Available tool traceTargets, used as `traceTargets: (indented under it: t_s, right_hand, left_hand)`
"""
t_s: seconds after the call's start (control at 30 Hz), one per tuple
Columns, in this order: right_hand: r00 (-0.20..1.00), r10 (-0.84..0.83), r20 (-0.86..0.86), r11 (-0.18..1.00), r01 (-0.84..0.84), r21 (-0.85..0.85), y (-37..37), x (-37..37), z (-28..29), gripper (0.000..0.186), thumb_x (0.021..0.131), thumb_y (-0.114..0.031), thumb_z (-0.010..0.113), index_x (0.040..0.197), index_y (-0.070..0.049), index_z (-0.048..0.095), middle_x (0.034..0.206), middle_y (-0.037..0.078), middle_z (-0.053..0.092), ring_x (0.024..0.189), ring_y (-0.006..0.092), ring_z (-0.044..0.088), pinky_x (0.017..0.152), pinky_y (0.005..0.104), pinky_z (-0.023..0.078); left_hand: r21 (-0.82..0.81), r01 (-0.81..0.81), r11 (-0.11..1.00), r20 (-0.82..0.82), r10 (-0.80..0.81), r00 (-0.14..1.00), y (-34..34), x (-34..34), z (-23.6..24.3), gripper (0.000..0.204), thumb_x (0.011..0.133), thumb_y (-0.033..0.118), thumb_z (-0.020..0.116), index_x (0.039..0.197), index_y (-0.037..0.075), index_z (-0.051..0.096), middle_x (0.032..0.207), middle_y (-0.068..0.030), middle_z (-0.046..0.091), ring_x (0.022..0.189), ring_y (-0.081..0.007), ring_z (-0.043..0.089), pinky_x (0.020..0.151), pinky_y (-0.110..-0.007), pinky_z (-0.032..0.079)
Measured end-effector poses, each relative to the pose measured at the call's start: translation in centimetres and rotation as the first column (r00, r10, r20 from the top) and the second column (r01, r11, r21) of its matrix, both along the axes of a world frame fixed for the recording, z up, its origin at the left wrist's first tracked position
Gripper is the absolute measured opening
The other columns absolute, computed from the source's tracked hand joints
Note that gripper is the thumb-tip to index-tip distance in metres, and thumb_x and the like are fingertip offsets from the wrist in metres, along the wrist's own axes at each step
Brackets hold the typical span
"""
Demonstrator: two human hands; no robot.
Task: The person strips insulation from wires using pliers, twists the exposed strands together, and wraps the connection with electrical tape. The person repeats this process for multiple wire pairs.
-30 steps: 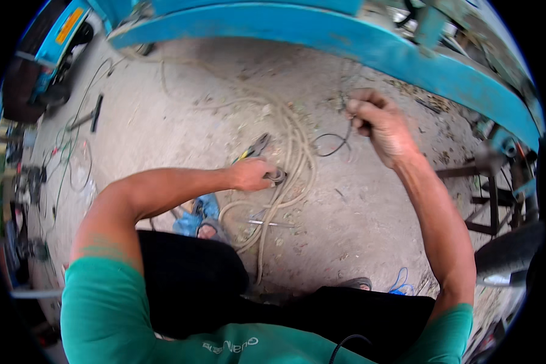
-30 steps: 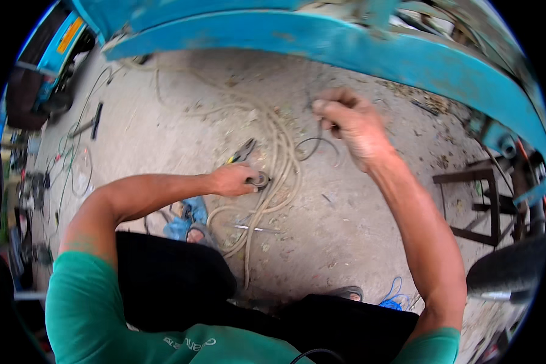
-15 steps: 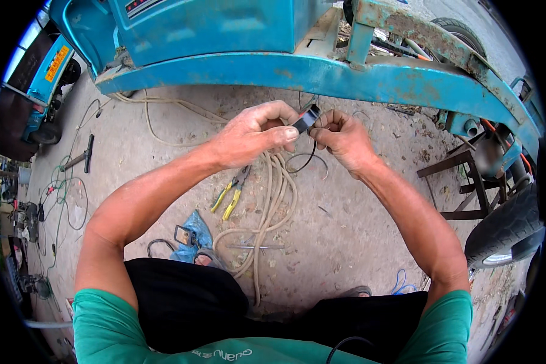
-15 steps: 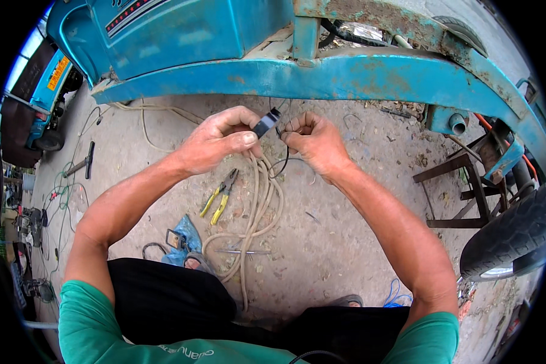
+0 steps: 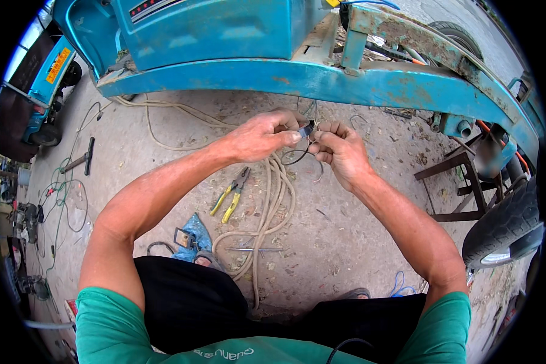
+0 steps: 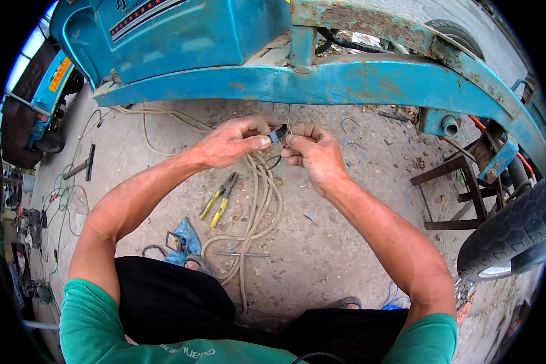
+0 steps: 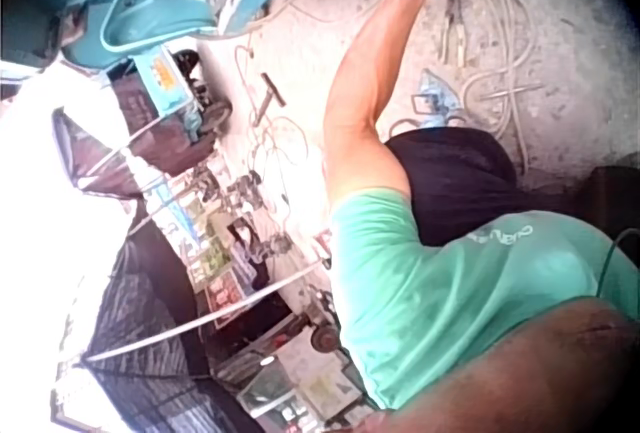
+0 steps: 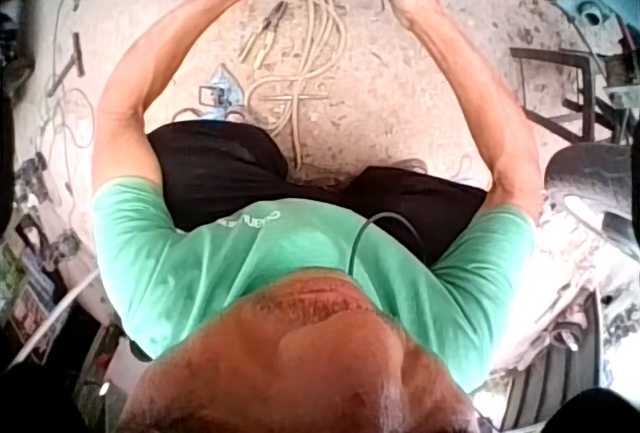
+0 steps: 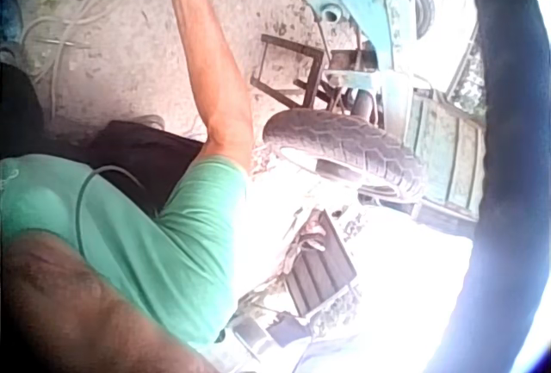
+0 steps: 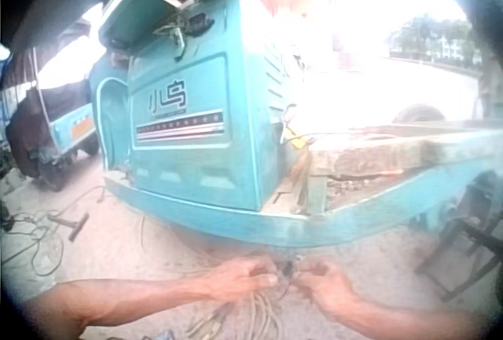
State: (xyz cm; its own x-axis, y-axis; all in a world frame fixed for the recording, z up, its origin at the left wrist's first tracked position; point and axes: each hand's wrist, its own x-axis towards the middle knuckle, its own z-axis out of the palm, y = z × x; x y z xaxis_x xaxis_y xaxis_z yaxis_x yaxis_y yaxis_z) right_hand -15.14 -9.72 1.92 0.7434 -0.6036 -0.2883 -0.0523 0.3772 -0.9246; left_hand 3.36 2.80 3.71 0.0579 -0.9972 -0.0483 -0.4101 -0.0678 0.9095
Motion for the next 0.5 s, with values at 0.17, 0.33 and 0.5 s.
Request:
traceTargets:
  t_s: [0.17, 0.33, 0.5]
  right_hand:
    - [0.999, -0.001, 0.033, 0.999, -0.001, 0.046, 0.16, -0.24, -0.27, 0.021, 0.091, -0.012, 0.063, 0.106, 0.002, 0.058, 0.094, 0.008, 0.067, 0.077, 0.0139, 0.066, 0.064, 0.0257, 0.052]
    - [0.999, 0.004, 0.043, 0.999, -0.006, 0.034, 0.10, -0.42, -0.48, 0.018, 0.091, -0.013, 0.063, 0.103, 0.001, 0.059, 0.095, 0.008, 0.067, 0.076, 0.0138, 0.066, 0.064, 0.0262, 0.053]
    - [1.000, 0.002, 0.030, 1.000, -0.003, 0.022, 0.16, -0.30, -0.56, 0.022, 0.090, -0.013, 0.064, 0.105, 0.003, 0.059, 0.095, 0.008, 0.067, 0.076, 0.0132, 0.066, 0.063, 0.0255, 0.053]
  left_hand:
    - [0.038, 0.017, 0.999, 0.040, -0.018, 0.999, -0.25, 0.26, -0.12, 0.033, 0.095, 0.035, 0.061, 0.091, 0.002, 0.058, 0.121, -0.0099, 0.056, 0.083, -0.0132, 0.051, 0.073, -0.033, 0.046]
    - [0.007, 0.045, 0.999, -0.014, -0.045, 0.999, -0.58, 0.11, 0.06, 0.031, 0.094, 0.034, 0.061, 0.089, 0.003, 0.057, 0.121, -0.0110, 0.058, 0.084, -0.0130, 0.051, 0.071, -0.032, 0.044]
    - [-0.021, 0.094, 0.995, -0.038, -0.094, 0.995, -0.78, 0.72, -0.07, 0.032, 0.093, 0.036, 0.062, 0.088, 0.004, 0.057, 0.127, -0.0134, 0.057, 0.085, -0.0138, 0.052, 0.073, -0.032, 0.044]
